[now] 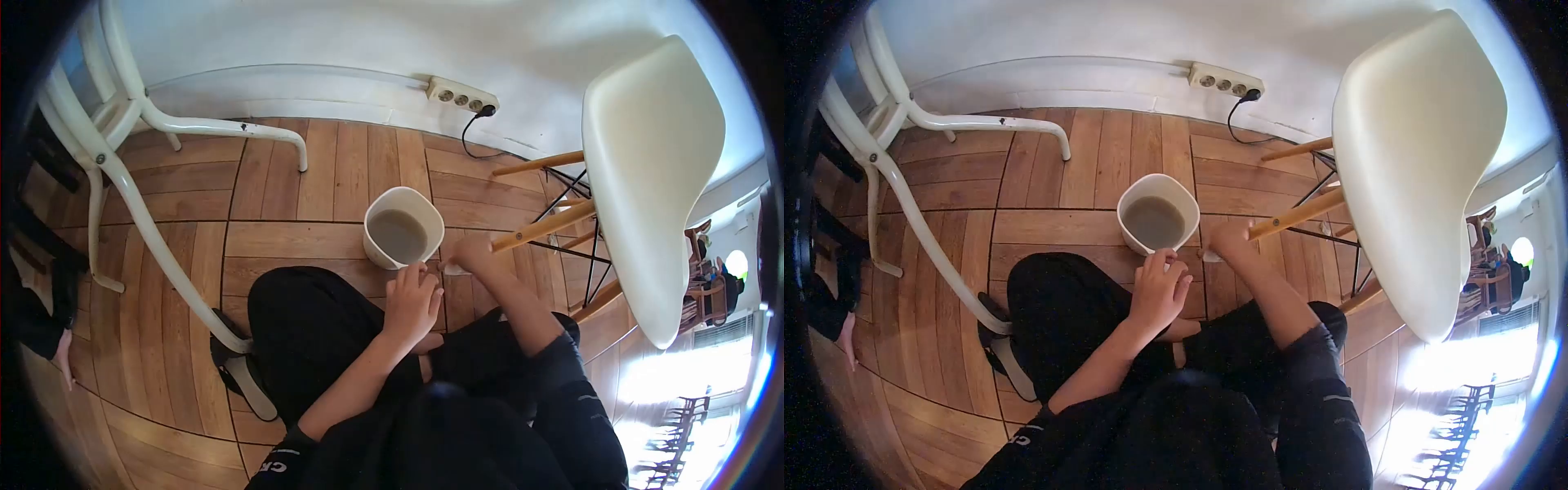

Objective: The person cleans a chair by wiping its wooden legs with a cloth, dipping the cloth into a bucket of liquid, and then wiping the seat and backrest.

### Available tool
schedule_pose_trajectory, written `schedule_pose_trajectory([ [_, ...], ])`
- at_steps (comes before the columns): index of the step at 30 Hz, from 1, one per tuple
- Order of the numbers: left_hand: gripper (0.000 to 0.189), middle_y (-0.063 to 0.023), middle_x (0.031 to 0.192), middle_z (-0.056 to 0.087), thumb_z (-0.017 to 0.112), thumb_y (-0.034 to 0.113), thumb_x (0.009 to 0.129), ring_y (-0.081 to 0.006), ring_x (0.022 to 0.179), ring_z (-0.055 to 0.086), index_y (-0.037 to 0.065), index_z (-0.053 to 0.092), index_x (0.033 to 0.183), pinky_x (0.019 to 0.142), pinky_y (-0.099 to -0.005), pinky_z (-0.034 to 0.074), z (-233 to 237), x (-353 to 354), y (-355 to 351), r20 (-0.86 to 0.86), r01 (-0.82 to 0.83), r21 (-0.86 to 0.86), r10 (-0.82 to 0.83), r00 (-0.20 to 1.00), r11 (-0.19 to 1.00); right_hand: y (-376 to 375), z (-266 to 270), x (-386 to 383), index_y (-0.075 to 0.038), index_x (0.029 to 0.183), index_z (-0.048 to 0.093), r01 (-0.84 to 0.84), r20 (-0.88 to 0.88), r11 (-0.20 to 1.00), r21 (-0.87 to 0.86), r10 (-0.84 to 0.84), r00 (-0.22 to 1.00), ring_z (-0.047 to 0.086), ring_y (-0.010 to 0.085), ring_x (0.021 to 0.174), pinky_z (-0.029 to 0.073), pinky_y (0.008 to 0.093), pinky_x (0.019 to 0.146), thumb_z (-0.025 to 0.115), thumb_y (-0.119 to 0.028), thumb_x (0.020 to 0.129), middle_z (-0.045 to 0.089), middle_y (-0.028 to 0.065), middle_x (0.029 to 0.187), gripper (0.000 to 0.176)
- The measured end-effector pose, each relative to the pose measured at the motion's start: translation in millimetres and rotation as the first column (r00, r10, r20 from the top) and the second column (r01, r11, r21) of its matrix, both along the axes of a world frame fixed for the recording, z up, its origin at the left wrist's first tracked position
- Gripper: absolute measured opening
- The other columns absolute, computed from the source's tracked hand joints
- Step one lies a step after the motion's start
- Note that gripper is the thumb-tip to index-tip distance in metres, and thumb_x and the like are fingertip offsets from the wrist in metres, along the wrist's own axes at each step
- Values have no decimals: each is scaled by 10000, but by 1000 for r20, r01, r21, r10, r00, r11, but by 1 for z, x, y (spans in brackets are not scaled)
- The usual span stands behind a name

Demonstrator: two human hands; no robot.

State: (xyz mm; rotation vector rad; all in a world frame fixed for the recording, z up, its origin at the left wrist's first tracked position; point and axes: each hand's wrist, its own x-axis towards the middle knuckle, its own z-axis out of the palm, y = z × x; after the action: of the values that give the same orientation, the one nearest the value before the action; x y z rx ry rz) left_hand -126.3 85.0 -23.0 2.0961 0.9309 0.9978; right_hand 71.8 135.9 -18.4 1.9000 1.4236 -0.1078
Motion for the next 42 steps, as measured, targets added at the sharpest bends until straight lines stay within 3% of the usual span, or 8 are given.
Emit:
schedule_pose_trajectory([
  [13,162,-117,1088,487,645,143,792,-297,1034,493,64,582,918,796,-440,395,6,6,0,-49,54,-11,-54,997,998,-49,65,15,-158,842,728,-74,172,986,150,48,984,641,209,772,374,425,813,500,-605,810,684,67,799,503],
  [21,187,-133,1059,502,643,138,786,-329,1026,497,58,583,944,827,-444,408,6,8,-8,-36,77,42,-76,996,996,-95,64,18,-91,908,666,-199,-119,752,629,346,931,639,304,788,433,384,805,619,-463,805,663,105,787,389],
  [22,187,-139,1050,505,637,124,789,-333,1014,503,53,579,952,835,-434,413,6,9,-8,-5,92,14,-92,996,996,-103,75,8,-80,957,643,30,-338,757,653,256,906,633,331,795,449,382,796,605,-445,824,661,116,802,391],
  [27,267,-149,1061,504,617,126,807,-337,1013,502,35,550,1050,867,-428,411,0,22,-13,104,195,-14,-192,976,981,-172,59,-19,-45,1171,550,876,-947,425,228,305,98,624,302,955,497,381,808,428,-464,950,630,133,1072,489],
  [29,296,-162,1061,514,609,99,819,-319,1007,520,19,520,1090,883,-394,418,-2,34,-14,166,235,-34,-227,960,971,-196,53,-21,-24,1247,485,728,-639,538,-425,391,-662,576,293,1074,470,392,907,316,-572,938,582,145,1174,652],
  [36,485,-204,1239,485,597,174,862,-355,1159,473,0,411,1274,956,-405,391,17,101,-7,150,394,-25,-386,910,919,-254,54,-7,37,1303,393,651,-419,321,-687,557,-717,471,352,1202,382,491,1002,210,-673,887,483,175,1298,842],
  [38,499,-227,1221,483,590,164,862,-387,1130,477,4,381,1287,918,-431,407,37,127,0,157,410,79,-418,895,909,-274,57,6,-8,1352,347,426,-102,578,-696,508,-855,459,325,1218,364,466,1028,275,-625,915,450,167,1329,759],
  [42,375,-234,1115,550,568,149,870,-407,1046,521,-5,476,1200,845,-453,439,54,165,7,84,474,101,-483,872,875,-300,91,1,-16,1353,362,739,-567,380,-556,477,-672,458,310,1225,354,449,1036,370,-480,964,469,163,1321,605],
])
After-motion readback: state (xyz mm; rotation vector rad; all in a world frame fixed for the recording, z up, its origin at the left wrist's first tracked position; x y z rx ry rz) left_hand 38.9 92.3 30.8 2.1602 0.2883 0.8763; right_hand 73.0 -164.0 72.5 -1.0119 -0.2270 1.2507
